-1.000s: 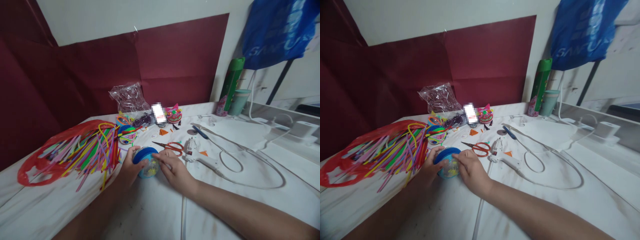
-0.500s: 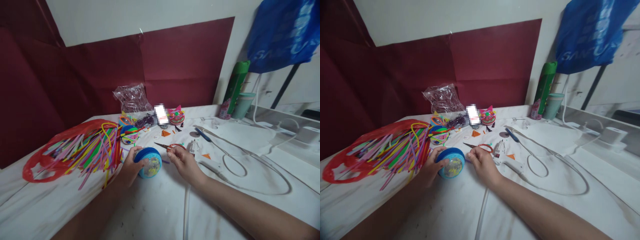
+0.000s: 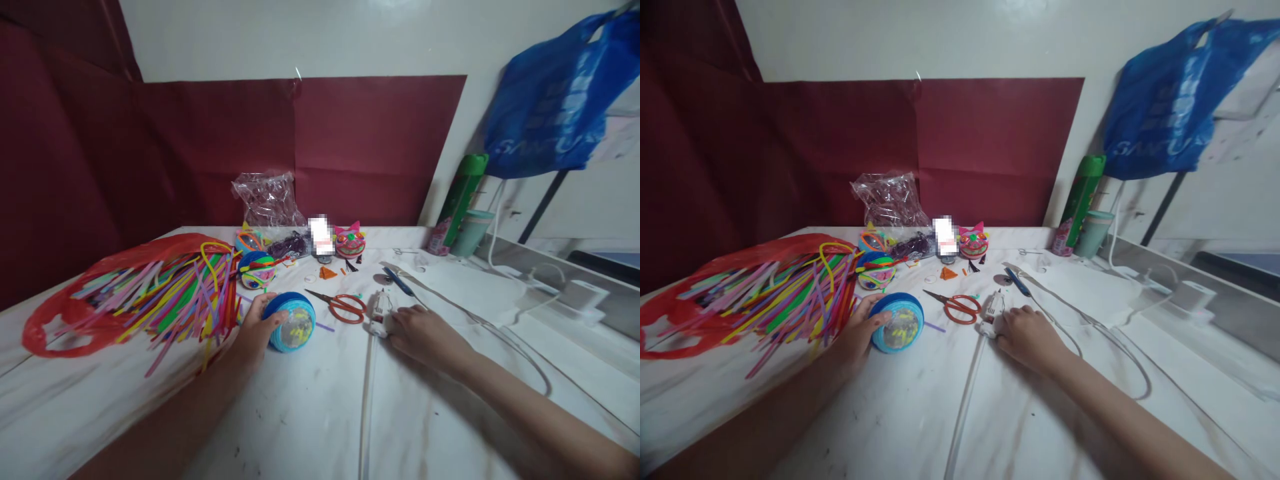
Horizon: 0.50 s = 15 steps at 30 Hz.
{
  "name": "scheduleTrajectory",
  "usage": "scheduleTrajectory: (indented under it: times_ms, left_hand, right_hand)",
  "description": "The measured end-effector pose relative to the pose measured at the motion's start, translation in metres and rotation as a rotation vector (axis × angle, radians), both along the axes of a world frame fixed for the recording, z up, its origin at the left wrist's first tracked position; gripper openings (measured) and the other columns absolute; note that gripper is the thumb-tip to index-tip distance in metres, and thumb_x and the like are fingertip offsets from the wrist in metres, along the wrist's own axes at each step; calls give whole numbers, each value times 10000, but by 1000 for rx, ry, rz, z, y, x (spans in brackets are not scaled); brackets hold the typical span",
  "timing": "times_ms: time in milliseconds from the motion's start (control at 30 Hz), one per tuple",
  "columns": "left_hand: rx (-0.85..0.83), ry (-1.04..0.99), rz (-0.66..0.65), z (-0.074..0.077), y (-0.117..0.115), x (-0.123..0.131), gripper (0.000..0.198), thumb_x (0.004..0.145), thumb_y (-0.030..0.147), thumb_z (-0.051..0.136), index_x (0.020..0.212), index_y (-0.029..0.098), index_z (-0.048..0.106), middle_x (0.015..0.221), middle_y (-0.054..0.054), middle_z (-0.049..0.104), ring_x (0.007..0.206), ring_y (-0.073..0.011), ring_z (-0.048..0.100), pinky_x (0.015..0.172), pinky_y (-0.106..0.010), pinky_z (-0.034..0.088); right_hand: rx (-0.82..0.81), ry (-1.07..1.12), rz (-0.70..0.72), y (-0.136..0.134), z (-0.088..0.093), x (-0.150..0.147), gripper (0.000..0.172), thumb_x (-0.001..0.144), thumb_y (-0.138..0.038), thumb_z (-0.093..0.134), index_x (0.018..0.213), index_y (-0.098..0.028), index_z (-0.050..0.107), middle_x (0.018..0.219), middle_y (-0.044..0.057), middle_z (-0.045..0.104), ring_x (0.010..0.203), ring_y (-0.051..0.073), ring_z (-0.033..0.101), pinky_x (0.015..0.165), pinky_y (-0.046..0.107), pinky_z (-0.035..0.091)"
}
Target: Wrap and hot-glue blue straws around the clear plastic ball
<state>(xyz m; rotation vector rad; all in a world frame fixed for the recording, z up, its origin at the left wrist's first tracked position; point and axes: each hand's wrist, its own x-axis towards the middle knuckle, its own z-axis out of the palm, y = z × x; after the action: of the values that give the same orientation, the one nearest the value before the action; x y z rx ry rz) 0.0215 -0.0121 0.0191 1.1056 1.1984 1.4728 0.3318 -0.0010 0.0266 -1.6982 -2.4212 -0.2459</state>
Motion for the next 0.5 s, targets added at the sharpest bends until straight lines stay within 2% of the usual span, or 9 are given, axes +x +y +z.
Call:
scheduleTrajectory:
  times_ms: [133, 267, 367, 500]
  left_hand:
    - [-38, -132, 14, 3, -2, 1, 499, 595, 349, 703, 1033, 182, 534, 805, 6, 628, 717, -177, 615, 629, -284, 464]
    - [-54, -237, 32, 5, -2, 0, 474, 598, 355, 693, 1015, 181, 549, 792, 3, 652, 756, -189, 635, 673, -302, 483]
    - [-39, -273, 15, 3, 0, -2, 426, 626, 346, 683, 1002, 187, 560, 809, -9, 662, 787, -198, 642, 700, -315, 495]
    - [-4, -288, 21, -4, 6, -4, 340, 673, 348, 653, 959, 187, 567, 799, -22, 664, 788, -206, 642, 698, -323, 504]
  right_hand:
    - [-22, -9, -27, -4, -13, 0, 94, 734, -206, 538, 779, -171, 613, 848, 125, 686, 872, 284, 595, 739, 355, 398]
    - [-33, 44, -81, 0, -18, 0, 77, 715, -165, 510, 750, -178, 577, 803, 122, 677, 839, 276, 587, 718, 345, 411]
    - [19, 77, -83, 0, -22, 4, 67, 693, -145, 495, 724, -181, 542, 787, 127, 657, 786, 262, 577, 706, 342, 426]
    - [145, 187, -14, -1, -29, 12, 100, 714, -198, 463, 777, -184, 539, 803, 131, 639, 815, 284, 575, 732, 368, 443]
